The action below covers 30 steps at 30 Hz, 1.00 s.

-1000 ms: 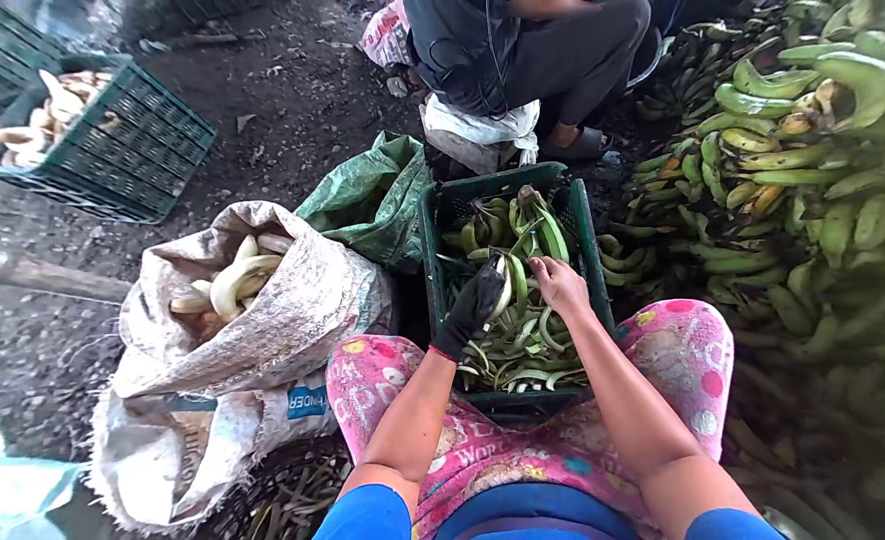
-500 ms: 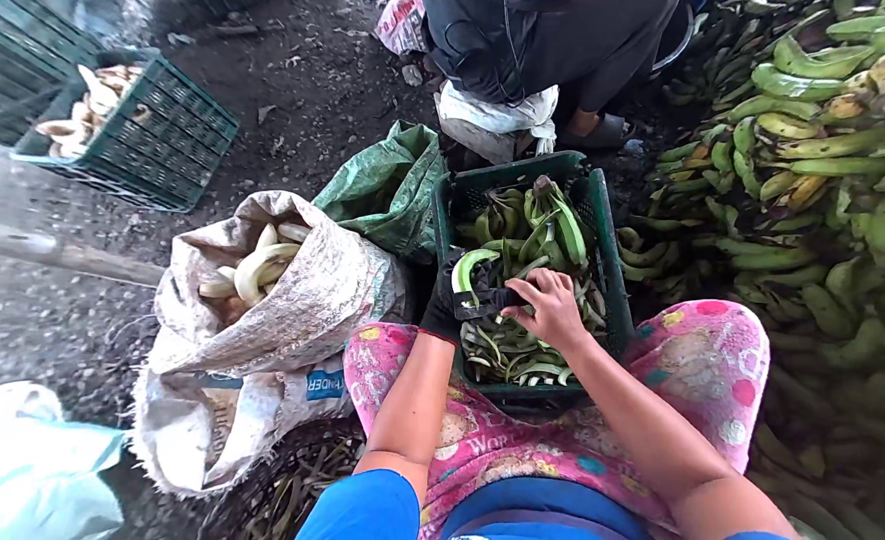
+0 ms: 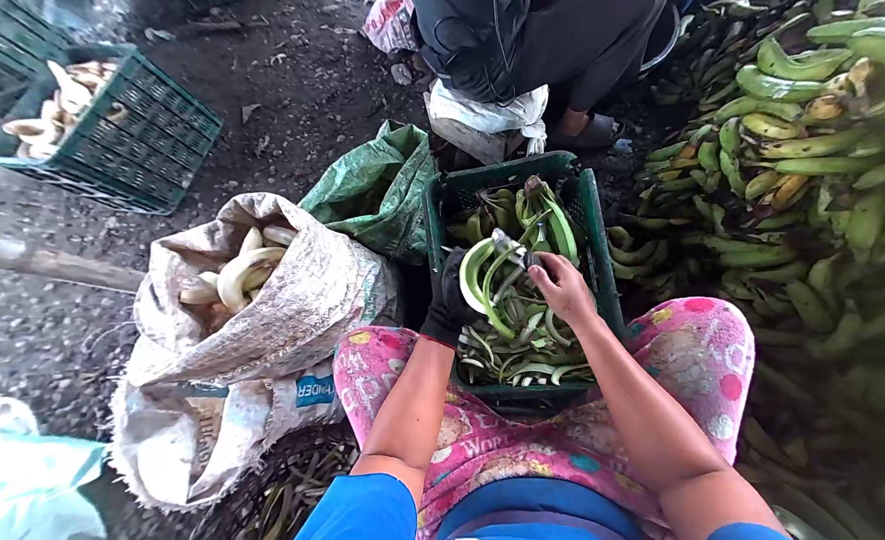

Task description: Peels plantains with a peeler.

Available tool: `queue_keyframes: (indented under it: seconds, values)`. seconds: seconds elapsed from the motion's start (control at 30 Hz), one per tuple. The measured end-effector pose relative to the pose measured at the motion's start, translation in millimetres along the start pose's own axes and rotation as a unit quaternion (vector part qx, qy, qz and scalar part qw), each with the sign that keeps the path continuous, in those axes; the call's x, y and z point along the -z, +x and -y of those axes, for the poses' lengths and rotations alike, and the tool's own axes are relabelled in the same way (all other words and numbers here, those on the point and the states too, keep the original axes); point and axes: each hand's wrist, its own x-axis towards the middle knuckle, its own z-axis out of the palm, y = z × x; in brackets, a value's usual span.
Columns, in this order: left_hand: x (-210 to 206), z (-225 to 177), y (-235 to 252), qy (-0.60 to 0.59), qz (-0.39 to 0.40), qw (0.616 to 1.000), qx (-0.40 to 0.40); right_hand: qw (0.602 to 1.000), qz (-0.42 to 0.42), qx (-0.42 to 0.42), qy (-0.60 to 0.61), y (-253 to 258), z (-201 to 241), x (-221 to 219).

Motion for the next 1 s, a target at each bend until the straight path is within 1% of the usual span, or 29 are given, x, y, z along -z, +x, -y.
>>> queue_keyframes:
  seconds: [0.03, 0.07, 0.1, 0.13, 0.17, 0.2, 0.23, 0.27, 0.3, 0.37, 0.4, 0.43, 0.47, 0.5, 0.53, 0.57, 0.63, 0.67, 0.7, 0.77, 0.8, 0.83, 0.87, 0.9, 0.97, 1.0]
  values:
    - [3, 0, 6, -0.014, -0.002, 1.0, 0.014, 0.997, 0.02, 0.075, -0.022, -1, -4, 2]
    - [7, 0, 8, 0.03, -0.002, 0.999, 0.012, 0.987, 0.038, 0.151, -0.052, -1, -8, 2]
    - [12, 1, 9, 0.095, 0.002, 0.995, 0.004, 0.973, 0.052, 0.212, -0.08, 0, -10, 3]
    - [14, 2, 9, 0.184, 0.002, 0.983, -0.017, 0.961, 0.058, 0.249, -0.102, 1, -12, 2]
    - [16, 3, 7, 0.288, 0.009, 0.955, -0.063, 0.957, 0.059, 0.258, -0.116, 2, -14, -1]
    - [14, 5, 5, 0.371, 0.017, 0.922, -0.106, 0.959, 0.052, 0.247, -0.129, 2, -15, -4]
    - [11, 7, 2, 0.419, 0.024, 0.899, -0.126, 0.964, 0.036, 0.222, -0.14, 3, -14, -6]
    - [7, 11, -2, 0.439, 0.027, 0.885, -0.153, 0.971, 0.009, 0.191, -0.145, 4, -13, -9]
    - [2, 15, -5, 0.427, 0.021, 0.89, -0.156, 0.976, -0.027, 0.159, -0.15, 5, -11, -12]
    - [-8, 21, -7, 0.288, -0.014, 0.955, -0.07, 0.98, -0.101, 0.09, -0.144, 8, -6, -19]
    - [-11, 23, -6, 0.254, -0.037, 0.965, -0.049, 0.981, -0.136, 0.053, -0.127, 10, -4, -21]
    - [-10, 25, -7, 0.252, -0.048, 0.965, -0.054, 0.98, -0.167, 0.014, -0.105, 11, -3, -22]
    - [-9, 26, -8, 0.246, -0.051, 0.966, -0.063, 0.981, -0.177, -0.033, -0.074, 12, 0, -18]
    - [-8, 26, -9, 0.217, -0.056, 0.973, -0.055, 0.981, -0.171, -0.08, -0.037, 12, 1, -11]
    - [-7, 25, -11, 0.21, -0.06, 0.975, -0.045, 0.978, -0.177, -0.108, -0.016, 14, 0, -4]
    - [-3, 26, -10, 0.205, -0.064, 0.976, -0.029, 0.976, -0.188, -0.113, -0.008, 14, -2, 1]
    - [2, 25, -7, 0.153, -0.08, 0.983, 0.069, 0.975, -0.2, -0.094, -0.01, 10, -1, 9]
    - [4, 23, -6, 0.18, -0.077, 0.975, 0.103, 0.976, -0.199, -0.084, -0.016, 6, 1, 13]
    - [5, 20, -5, 0.243, -0.066, 0.96, 0.12, 0.977, -0.196, -0.079, -0.022, 2, 4, 18]
    - [-1, 9, -7, 0.403, -0.041, 0.904, 0.139, 0.98, -0.173, -0.087, -0.045, -6, 10, 33]
    - [-4, 1, -10, 0.471, -0.04, 0.871, 0.134, 0.981, -0.165, -0.084, -0.052, -9, 13, 42]
    - [-5, -10, -14, 0.514, -0.05, 0.848, 0.117, 0.982, -0.164, -0.075, -0.054, -11, 15, 51]
    - [-4, -22, -18, 0.549, -0.068, 0.829, 0.083, 0.981, -0.172, -0.061, -0.06, -14, 17, 61]
    - [1, -37, -19, 0.59, -0.089, 0.802, 0.027, 0.98, -0.185, -0.046, -0.064, -16, 18, 72]
    - [22, -71, -11, 0.66, -0.151, 0.726, -0.122, 0.974, -0.216, -0.031, -0.067, -23, 18, 97]
    - [34, -95, -10, 0.67, -0.182, 0.7, -0.165, 0.971, -0.23, -0.03, -0.065, -27, 18, 108]
